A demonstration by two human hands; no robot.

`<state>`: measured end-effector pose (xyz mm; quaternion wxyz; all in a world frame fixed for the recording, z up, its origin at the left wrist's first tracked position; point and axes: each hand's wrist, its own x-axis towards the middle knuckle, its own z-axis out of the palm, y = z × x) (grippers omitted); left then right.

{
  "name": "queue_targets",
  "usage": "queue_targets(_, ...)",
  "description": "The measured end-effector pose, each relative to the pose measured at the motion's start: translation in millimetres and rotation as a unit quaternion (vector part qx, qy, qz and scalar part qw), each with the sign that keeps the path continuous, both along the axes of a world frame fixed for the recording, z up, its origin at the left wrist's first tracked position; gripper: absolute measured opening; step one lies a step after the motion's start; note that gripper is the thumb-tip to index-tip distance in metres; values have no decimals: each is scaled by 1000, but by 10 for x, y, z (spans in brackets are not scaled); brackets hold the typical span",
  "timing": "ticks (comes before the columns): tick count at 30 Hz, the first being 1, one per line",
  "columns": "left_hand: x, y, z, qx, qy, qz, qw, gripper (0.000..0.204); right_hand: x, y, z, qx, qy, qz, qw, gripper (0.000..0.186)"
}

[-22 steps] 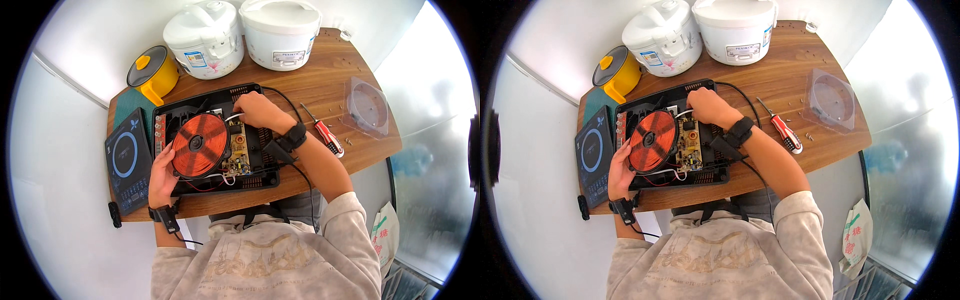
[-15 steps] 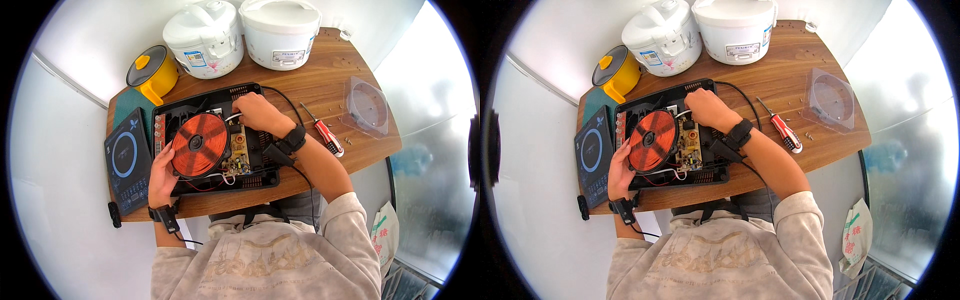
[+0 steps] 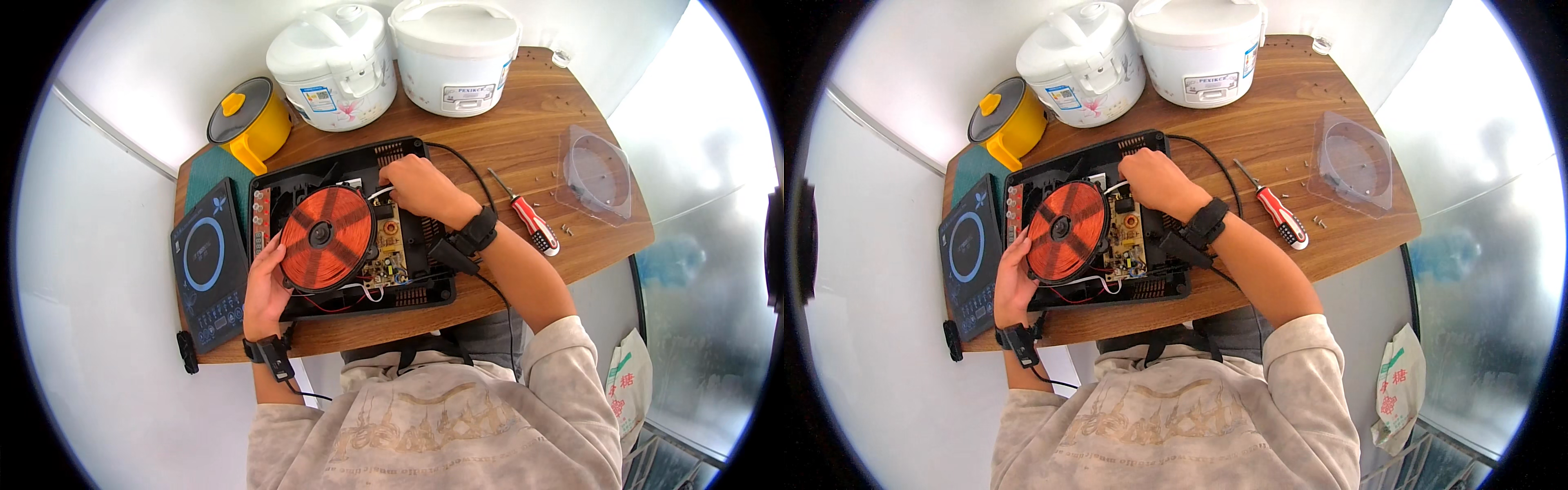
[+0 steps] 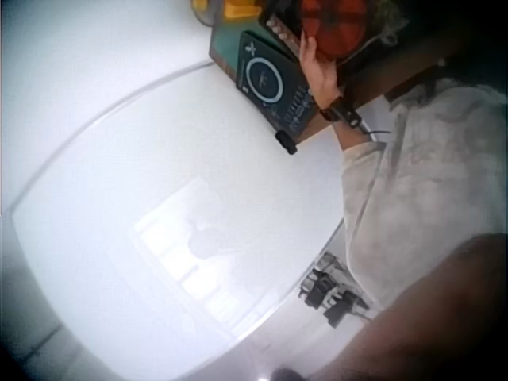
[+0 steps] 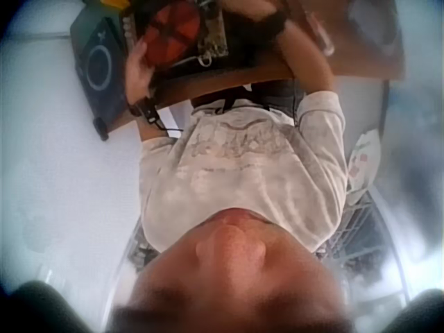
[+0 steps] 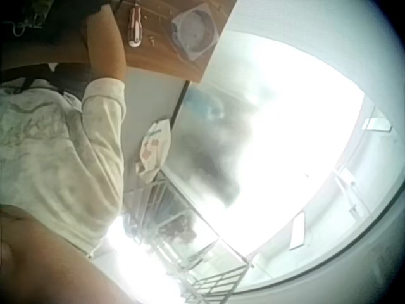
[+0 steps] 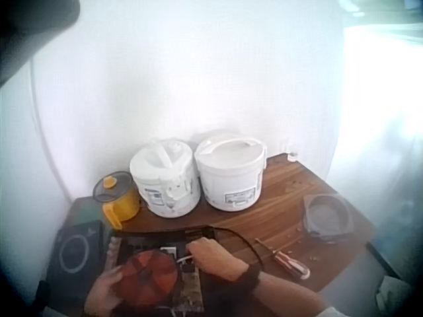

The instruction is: The person uses a screwdriver to remove screws from a red fan attached to a circuit board inside a black plastic housing. They then lift the fan and circuit board assembly out of the housing, inspect the underside, and place it back into the housing.

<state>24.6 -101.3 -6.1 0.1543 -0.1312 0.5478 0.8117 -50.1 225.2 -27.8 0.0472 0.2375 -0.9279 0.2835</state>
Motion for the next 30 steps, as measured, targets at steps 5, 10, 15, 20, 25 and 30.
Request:
queue_targets(5, 0, 35, 18, -1, 5, -6, 1000, 52, -12, 40, -96, -41, -1, -7, 999, 21)
queue_targets(10, 0, -24, -58, -3, 17, -14, 1000, 56, -4, 36, -68, -89, -16, -1, 996, 18)
queue_targets(15, 9, 18, -5, 2, 22, -24, 999, 55, 22, 60, -28, -69, 17, -1, 997, 17)
queue_targets(20, 8, -8, -36, -2, 22, -19, 1000, 54, 58, 37, 39, -18, 12, -16, 1000, 15)
queue_targets(25, 8, 16, -21, -3, 28, -26, 999, 54, 29, 46, 1, -1, 47, -20, 999, 11)
queue_targets(30, 6, 8, -36, -9, 27, -21, 999, 55, -6, 25, -4, 19, 57, -12, 998, 10)
